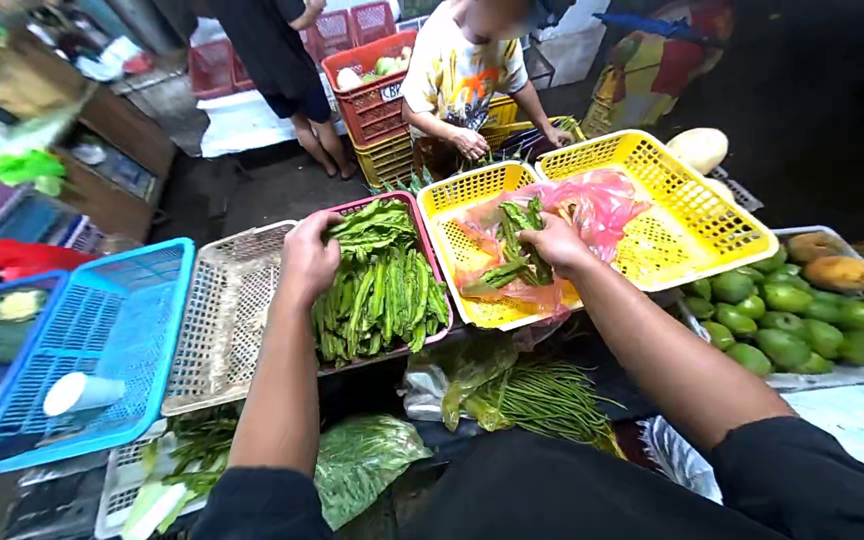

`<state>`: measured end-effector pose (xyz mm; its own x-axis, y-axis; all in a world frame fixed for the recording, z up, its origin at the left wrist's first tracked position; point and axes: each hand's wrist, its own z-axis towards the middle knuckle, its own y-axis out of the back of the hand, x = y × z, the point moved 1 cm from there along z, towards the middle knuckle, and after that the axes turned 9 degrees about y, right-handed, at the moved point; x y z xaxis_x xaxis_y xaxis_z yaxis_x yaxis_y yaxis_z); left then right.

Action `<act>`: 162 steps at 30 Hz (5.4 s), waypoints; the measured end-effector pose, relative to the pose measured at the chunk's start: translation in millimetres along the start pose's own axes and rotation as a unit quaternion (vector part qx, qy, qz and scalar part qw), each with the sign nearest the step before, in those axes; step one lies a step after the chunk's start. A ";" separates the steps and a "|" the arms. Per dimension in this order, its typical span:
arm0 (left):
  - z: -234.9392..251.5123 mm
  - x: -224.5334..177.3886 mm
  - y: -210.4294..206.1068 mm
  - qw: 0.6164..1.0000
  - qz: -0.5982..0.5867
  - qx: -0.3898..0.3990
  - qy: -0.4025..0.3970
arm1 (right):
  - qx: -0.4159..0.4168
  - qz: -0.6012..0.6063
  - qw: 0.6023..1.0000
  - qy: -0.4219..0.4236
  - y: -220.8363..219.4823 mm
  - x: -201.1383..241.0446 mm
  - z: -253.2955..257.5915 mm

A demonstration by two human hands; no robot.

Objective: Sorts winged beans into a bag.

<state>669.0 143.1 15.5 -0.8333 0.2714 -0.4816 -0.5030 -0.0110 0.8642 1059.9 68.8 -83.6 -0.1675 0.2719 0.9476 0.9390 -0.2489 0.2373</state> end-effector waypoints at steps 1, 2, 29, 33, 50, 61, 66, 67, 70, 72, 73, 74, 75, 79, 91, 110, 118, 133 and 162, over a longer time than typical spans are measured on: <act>19.9 16.6 -12.5 0.999 0.011 0.029 0.006 | 0.022 -0.001 1.000 0.018 -7.3 11.8 -6.1; 35.2 34.1 -26.4 0.997 0.023 0.072 0.006 | 0.051 -0.006 0.998 0.042 -16.0 23.7 -10.9; -110.6 -150.8 -199.6 0.867 -0.379 0.321 -0.033 | -0.038 0.106 0.987 0.115 81.3 -32.5 -104.1; -12.2 -175.5 -271.0 0.957 -0.083 0.279 0.018 | -0.048 0.208 0.975 0.055 114.4 -57.5 -139.5; 16.9 -165.3 -232.4 0.946 -0.228 0.031 0.230 | 0.240 -0.311 0.915 0.089 69.9 -50.2 25.7; 59.1 -224.8 -339.7 0.965 0.104 0.190 0.147 | 0.067 -0.316 0.940 0.112 139.4 -15.2 31.0; 82.1 -230.1 -365.3 0.964 0.123 0.183 0.150 | 0.040 -0.354 0.932 0.069 162.5 -49.9 43.5; 85.0 -226.9 -366.5 0.964 0.120 0.183 0.150 | 0.039 -0.357 0.932 0.055 162.9 -58.8 46.3; 95.7 -215.1 -365.6 0.976 0.133 0.138 0.108 | 0.031 -0.349 0.936 0.023 158.8 -70.6 53.1; 98.5 -210.9 -359.5 0.973 0.173 0.128 0.083 | 0.029 -0.360 0.932 0.004 153.7 -71.4 58.7; 98.5 -206.2 -358.9 0.970 0.188 0.134 0.074 | 0.032 -0.367 0.930 0.004 150.7 -69.2 60.2; 99.0 -200.8 -358.7 0.969 0.196 0.138 0.063 | 0.035 -0.370 0.928 0.012 148.7 -62.2 59.2; 99.1 -196.1 -358.6 0.968 0.197 0.145 0.052 | 0.034 -0.367 0.929 0.024 149.0 -52.1 56.6; 99.7 -200.6 -326.0 0.961 0.148 0.233 0.033 | -0.010 -0.261 0.958 0.119 157.9 -20.1 45.8; 63.9 -183.5 -190.8 0.714 -0.647 0.269 -0.008 | -0.020 0.162 0.978 0.128 95.9 12.6 39.8; 59.0 24.6 -58.5 0.965 0.119 0.210 0.100 | 0.227 -0.503 0.831 0.069 12.4 -48.1 68.9; 37.0 -17.6 -12.9 0.964 0.125 0.235 0.027 | 0.206 -0.500 0.841 0.009 8.8 -66.1 58.9; -13.1 -172.4 -296.5 0.933 0.100 0.337 -0.079 | 0.245 -0.493 0.832 0.072 56.3 6.5 43.7; -40.6 -117.6 -195.0 0.979 -0.172 0.038 0.100 | 0.223 -0.449 0.861 0.088 35.7 -44.1 106.8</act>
<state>855.7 74.2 -102.3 -0.6497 0.0522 -0.7584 -0.7496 0.1215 0.6506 1132.8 147.2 -139.8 -0.8922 0.0138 0.4514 0.4221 0.3807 0.8227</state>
